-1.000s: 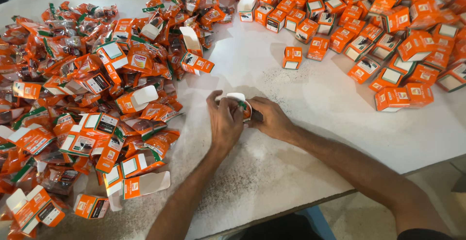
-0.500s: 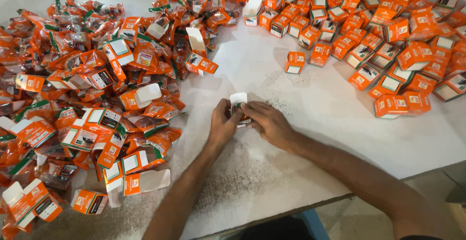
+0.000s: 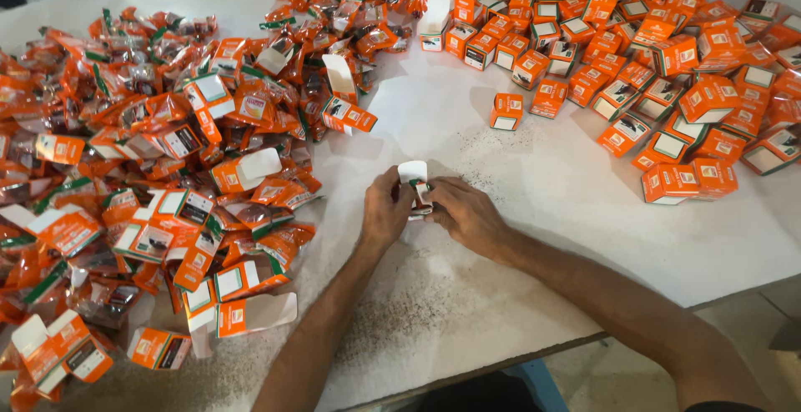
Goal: The person picks up a small orange carton from a large pile on the table, opens it, inserts a plastic sachet of product into the box, closes the carton, and places it back on the table, repeating this packing cycle continuously throughout the clip.
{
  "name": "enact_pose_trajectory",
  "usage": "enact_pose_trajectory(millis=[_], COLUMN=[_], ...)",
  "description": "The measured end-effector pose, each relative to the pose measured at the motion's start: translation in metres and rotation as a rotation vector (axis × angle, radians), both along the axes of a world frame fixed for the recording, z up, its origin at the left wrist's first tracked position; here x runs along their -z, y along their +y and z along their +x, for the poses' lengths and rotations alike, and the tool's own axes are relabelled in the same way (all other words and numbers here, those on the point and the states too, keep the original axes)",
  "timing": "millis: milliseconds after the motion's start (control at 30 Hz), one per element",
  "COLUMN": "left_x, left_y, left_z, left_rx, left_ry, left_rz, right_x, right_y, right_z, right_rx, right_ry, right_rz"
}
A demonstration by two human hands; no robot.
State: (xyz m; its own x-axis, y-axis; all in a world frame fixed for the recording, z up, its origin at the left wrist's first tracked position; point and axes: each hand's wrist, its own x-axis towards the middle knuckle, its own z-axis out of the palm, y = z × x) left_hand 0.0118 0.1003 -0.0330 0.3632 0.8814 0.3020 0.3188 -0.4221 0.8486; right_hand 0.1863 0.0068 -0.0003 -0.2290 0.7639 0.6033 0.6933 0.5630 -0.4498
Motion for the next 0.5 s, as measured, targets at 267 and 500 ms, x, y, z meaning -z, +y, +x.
enact_pose_trajectory(millis=[267,500], left_x=[-0.027,-0.031], left_y=[-0.016,-0.025], left_z=[-0.024,-0.026], left_rx=[0.341,0.288], left_ry=[-0.074,-0.056], left_rz=[0.47,0.339], right_x=[0.003,0.002], right_y=[0.002,0.001], right_z=[0.005,0.002], right_rx=[0.068,0.053], right_ry=[0.108,0.145], right_rz=[-0.297,-0.301])
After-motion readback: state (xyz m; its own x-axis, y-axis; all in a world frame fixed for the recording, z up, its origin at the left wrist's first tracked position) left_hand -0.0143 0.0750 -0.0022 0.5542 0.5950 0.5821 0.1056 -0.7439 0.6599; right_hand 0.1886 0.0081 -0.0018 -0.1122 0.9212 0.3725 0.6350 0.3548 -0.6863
